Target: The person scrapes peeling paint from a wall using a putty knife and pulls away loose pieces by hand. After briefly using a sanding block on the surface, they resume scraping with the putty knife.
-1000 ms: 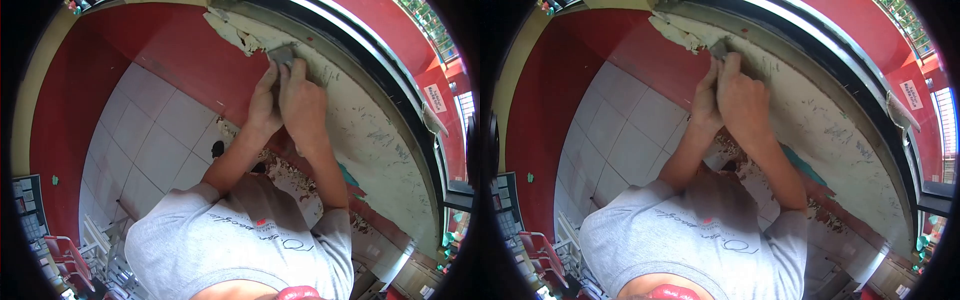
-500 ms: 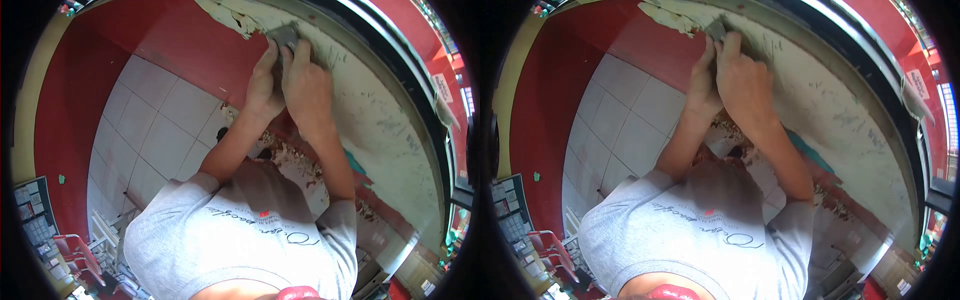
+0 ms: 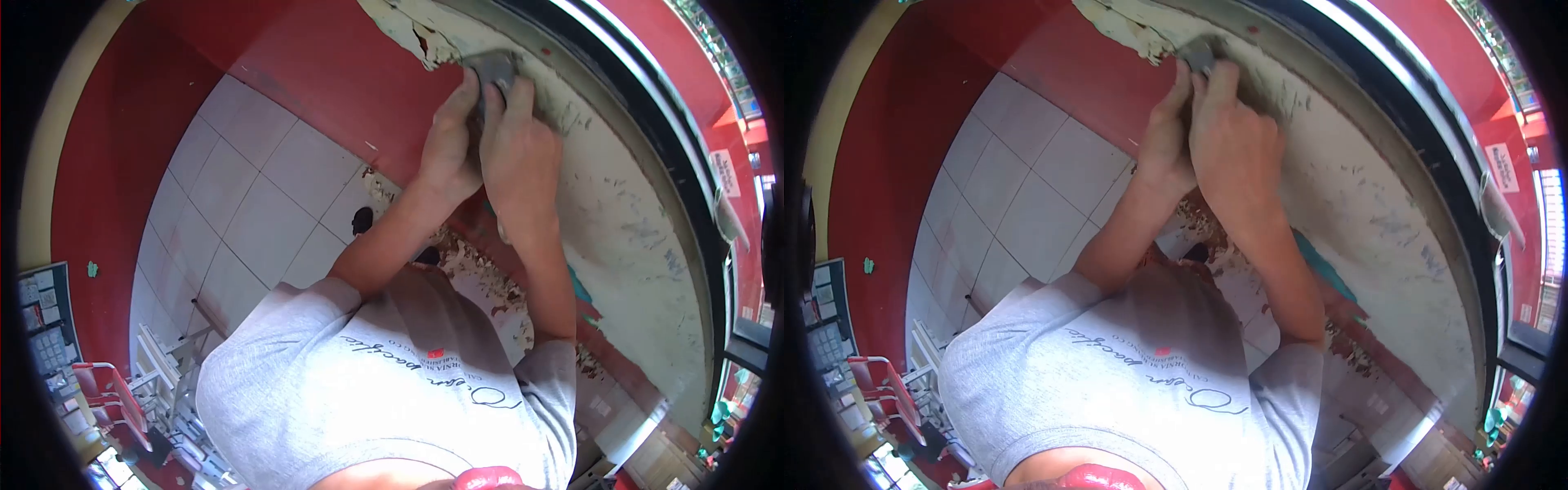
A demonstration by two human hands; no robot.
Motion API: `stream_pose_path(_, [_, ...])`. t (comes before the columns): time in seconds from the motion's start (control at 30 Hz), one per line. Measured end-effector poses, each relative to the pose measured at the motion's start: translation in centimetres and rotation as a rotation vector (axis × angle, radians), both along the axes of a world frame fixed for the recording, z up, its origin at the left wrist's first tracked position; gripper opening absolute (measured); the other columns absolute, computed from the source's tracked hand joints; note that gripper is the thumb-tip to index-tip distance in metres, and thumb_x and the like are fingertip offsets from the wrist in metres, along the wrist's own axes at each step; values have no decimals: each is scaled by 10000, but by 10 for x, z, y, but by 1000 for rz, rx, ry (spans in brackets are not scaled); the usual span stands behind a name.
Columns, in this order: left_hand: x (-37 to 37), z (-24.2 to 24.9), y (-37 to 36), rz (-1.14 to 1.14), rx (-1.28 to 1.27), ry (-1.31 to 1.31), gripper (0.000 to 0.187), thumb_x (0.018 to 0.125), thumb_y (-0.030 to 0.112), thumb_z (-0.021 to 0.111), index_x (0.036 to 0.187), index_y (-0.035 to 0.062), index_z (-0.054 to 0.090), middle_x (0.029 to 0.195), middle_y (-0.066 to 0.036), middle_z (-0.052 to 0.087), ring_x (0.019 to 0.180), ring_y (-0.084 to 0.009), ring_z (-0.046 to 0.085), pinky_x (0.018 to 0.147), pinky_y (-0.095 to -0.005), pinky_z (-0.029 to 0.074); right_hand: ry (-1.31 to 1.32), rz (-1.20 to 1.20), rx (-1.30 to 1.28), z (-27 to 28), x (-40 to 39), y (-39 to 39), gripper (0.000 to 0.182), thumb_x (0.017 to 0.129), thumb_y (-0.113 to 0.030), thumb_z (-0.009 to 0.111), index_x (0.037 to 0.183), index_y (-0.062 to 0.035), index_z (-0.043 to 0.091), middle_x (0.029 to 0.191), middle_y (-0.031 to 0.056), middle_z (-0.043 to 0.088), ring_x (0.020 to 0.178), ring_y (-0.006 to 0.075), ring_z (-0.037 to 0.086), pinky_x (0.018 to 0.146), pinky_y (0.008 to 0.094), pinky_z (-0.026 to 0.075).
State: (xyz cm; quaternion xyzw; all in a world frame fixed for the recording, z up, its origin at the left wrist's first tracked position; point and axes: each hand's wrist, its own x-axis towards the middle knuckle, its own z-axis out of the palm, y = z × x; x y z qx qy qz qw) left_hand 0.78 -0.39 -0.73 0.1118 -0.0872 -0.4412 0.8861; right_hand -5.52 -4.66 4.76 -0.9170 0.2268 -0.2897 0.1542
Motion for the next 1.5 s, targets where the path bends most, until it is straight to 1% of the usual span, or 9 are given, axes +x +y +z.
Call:
stream_pose_path(0.17, [7, 7, 0, -84, -87, 114, 326, 1020, 367, 455, 1159, 95, 569, 1086, -30, 611, 989, -143, 587, 879, -317, 489, -60, 16, -14, 14, 7, 5, 215, 969, -178, 525, 1029, 28, 519, 649, 267, 617, 643, 454, 633, 570, 503, 497])
stream_pose_path(0.4, [16, 15, 3, -9, 55, 104, 371, 1004, 411, 478, 1133, 79, 582, 1048, -31, 622, 971, -145, 592, 861, -311, 496, -110, -5, -15, 19, 15, 11, 238, 975, -192, 519, 1001, 42, 558, 677, 285, 621, 665, 446, 641, 573, 496, 493])
stream_pose_path(0.5, [21, 1, 4, -192, -270, -22, 379, 1003, 420, 469, 1178, 103, 581, 1073, -10, 629, 1000, -119, 595, 888, -279, 503, -40, 0, 53, 20, 14, 16, 252, 978, -194, 517, 1021, 52, 554, 689, 289, 623, 675, 449, 642, 577, 495, 490])
stream_pose_path(0.57, [7, 20, 6, -55, 37, 84, 391, 999, 434, 468, 1162, 97, 583, 1064, -16, 630, 985, -119, 601, 864, -278, 514, -31, -62, 2, 11, 11, 13, 264, 984, -190, 509, 1028, 66, 550, 694, 289, 624, 693, 450, 645, 580, 489, 489])
stream_pose_path(0.93, [14, 24, 3, -56, -10, 142, 401, 1000, 456, 449, 1124, 103, 594, 1026, -19, 646, 957, -119, 621, 836, -288, 532, -31, 5, -8, 31, 22, 13, 261, 991, -203, 500, 1028, 51, 548, 711, 289, 628, 716, 445, 651, 594, 474, 494])
stream_pose_path(1.0, [19, 16, 3, -159, -201, 130, 387, 1002, 449, 449, 1101, 109, 604, 1002, -13, 654, 930, -116, 629, 818, -292, 542, 9, 23, -2, 28, 21, 13, 266, 990, -208, 502, 1029, 50, 549, 711, 289, 627, 716, 445, 652, 594, 474, 496])
stream_pose_path(1.17, [17, 27, -3, -13, 24, 198, 387, 1001, 457, 443, 1065, 118, 618, 949, -13, 660, 851, -120, 645, 759, -308, 561, -2, -36, -108, 26, 22, 13, 272, 989, -204, 499, 1018, 61, 549, 695, 276, 627, 678, 436, 648, 570, 465, 495])
stream_pose_path(1.23, [25, 12, -4, -141, -317, 63, 415, 999, 482, 427, 1107, 124, 608, 993, -8, 658, 899, -110, 634, 798, -293, 544, 47, -2, -87, 33, 26, 14, 279, 987, -211, 504, 1025, 61, 551, 697, 276, 628, 681, 429, 653, 569, 463, 497])
stream_pose_path(1.5, [-7, 26, 3, -59, -96, 153, 409, 1003, 499, 410, 1176, 178, 596, 1096, 43, 629, 1015, -83, 591, 863, -264, 508, 48, 2, -65, 34, 23, 12, 339, 990, -226, 500, 1132, 78, 550, 718, 278, 640, 702, 402, 673, 575, 445, 520])
